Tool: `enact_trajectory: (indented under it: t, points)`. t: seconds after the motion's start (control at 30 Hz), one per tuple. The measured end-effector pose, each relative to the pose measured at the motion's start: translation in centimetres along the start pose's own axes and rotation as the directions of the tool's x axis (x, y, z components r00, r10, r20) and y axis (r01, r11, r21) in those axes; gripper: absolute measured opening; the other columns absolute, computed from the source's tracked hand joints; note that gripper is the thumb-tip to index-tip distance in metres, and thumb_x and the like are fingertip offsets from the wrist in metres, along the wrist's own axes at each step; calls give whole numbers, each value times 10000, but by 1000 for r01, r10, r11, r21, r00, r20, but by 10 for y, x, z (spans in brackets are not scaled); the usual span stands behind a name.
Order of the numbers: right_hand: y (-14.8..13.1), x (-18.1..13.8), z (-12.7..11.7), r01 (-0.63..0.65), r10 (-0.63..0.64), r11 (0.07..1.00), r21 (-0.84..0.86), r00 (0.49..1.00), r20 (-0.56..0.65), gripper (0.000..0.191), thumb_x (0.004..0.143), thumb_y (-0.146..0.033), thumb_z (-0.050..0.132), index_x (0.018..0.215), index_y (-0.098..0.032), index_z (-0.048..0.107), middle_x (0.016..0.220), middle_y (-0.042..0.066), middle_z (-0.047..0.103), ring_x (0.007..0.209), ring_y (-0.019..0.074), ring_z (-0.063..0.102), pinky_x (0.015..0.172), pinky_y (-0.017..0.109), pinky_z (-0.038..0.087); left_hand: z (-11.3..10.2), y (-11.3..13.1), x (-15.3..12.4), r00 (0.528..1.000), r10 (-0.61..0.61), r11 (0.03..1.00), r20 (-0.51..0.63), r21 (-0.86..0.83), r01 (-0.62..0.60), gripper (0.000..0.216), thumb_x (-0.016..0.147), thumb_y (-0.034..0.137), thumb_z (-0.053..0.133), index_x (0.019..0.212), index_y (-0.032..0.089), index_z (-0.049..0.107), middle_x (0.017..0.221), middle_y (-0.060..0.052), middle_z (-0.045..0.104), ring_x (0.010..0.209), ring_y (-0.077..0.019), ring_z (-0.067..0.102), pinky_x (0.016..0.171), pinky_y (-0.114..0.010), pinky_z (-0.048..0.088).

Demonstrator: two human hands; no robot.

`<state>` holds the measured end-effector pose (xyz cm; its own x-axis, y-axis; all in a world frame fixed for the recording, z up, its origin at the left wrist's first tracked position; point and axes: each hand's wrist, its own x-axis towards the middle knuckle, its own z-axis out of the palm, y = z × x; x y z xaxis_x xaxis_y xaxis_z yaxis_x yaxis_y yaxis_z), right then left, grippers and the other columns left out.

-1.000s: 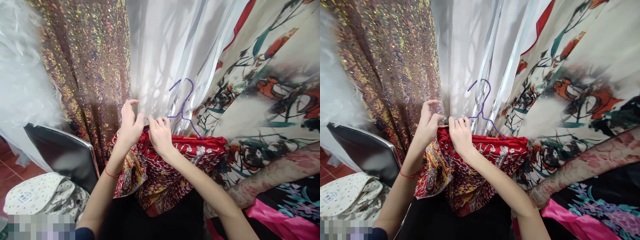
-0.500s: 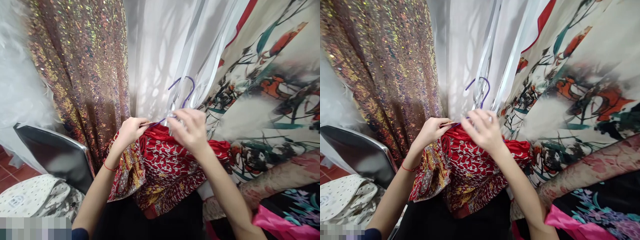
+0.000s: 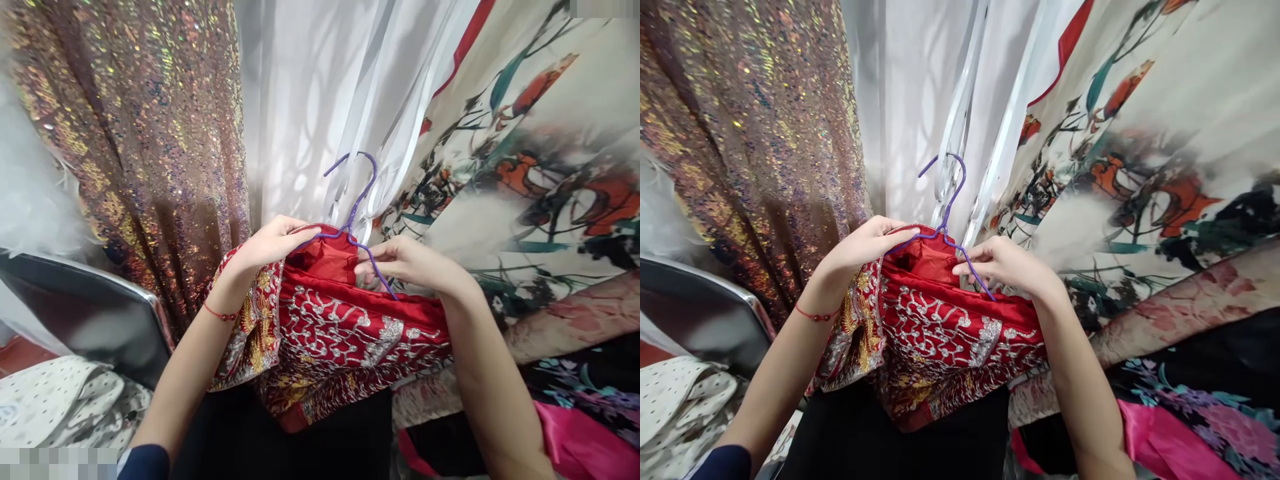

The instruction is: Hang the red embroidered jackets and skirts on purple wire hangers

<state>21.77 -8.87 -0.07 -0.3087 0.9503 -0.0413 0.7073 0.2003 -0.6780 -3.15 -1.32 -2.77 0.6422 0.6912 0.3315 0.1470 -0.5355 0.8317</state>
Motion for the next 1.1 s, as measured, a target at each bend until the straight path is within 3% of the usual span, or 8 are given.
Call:
enact_trajectory:
  t: [0.13,0.23,0.4,0.5,0.67,0.87,1.0,1.1]
  points:
    - [3,4,7,59,-57,998,-34,997,46,508,749,-675,697,669,-179,630,634,17,640,568,138,550,583,282,451,4,-1,-1,995,49,996,-91,79,-42,406,928,489,527,763,149,677,627,-8,596,606,-115,534,593,-256,453]
    - [16,-8,14,153,-169,973,-171,982,-86,469,848,-639,603,734,-185,631,733,30,642,671,163,563,663,296,458,21,-9,-20,924,172,961,-342,263,-82,323,963,375,519,753,168,650,671,-3,614,652,-121,566,656,-268,471]
    - [38,-41,36,141,-199,969,-201,932,-303,325,985,-470,449,937,-211,639,972,52,700,931,206,643,865,308,477,97,-46,-108,421,506,840,-753,540,-44,130,874,101,645,942,208,615,882,-5,658,849,-137,621,827,-290,501]
    - [37,-48,47,93,-166,970,-225,928,-335,312,1002,-431,423,982,-214,646,988,40,713,914,199,650,849,295,466,154,-80,-150,485,395,871,-780,486,73,258,838,123,708,1049,205,585,969,-37,640,934,-170,630,870,-322,516]
    - [35,-44,47,95,-174,967,-237,923,-342,312,999,-421,436,1025,-213,667,973,25,718,886,184,652,835,278,463,197,-144,-154,432,126,766,-893,364,531,790,761,516,777,1332,107,415,1325,-267,480,1301,-425,467,1053,-644,388]
    - [41,-41,43,94,-170,967,-236,930,-326,322,995,-411,444,1042,-209,690,1005,29,741,878,188,673,824,276,487,130,-183,-134,187,-132,669,-973,52,741,782,758,503,687,1276,-30,443,1343,-407,427,1340,-569,360,1036,-748,312]
    - [45,-36,37,110,-175,969,-223,939,-295,317,987,-426,459,1012,-212,691,988,22,743,892,197,681,824,276,498,58,-156,-121,294,117,782,-949,271,561,331,833,216,486,1134,137,601,1132,-192,632,1176,-371,543,1041,-554,429]
    - [50,-33,31,127,-169,973,-190,960,-223,331,985,-463,466,960,-220,690,967,15,740,918,207,686,839,277,513,16,-126,-98,256,311,824,-915,394,407,209,887,241,489,1032,169,621,1026,-128,657,1026,-285,594,973,-456,476]
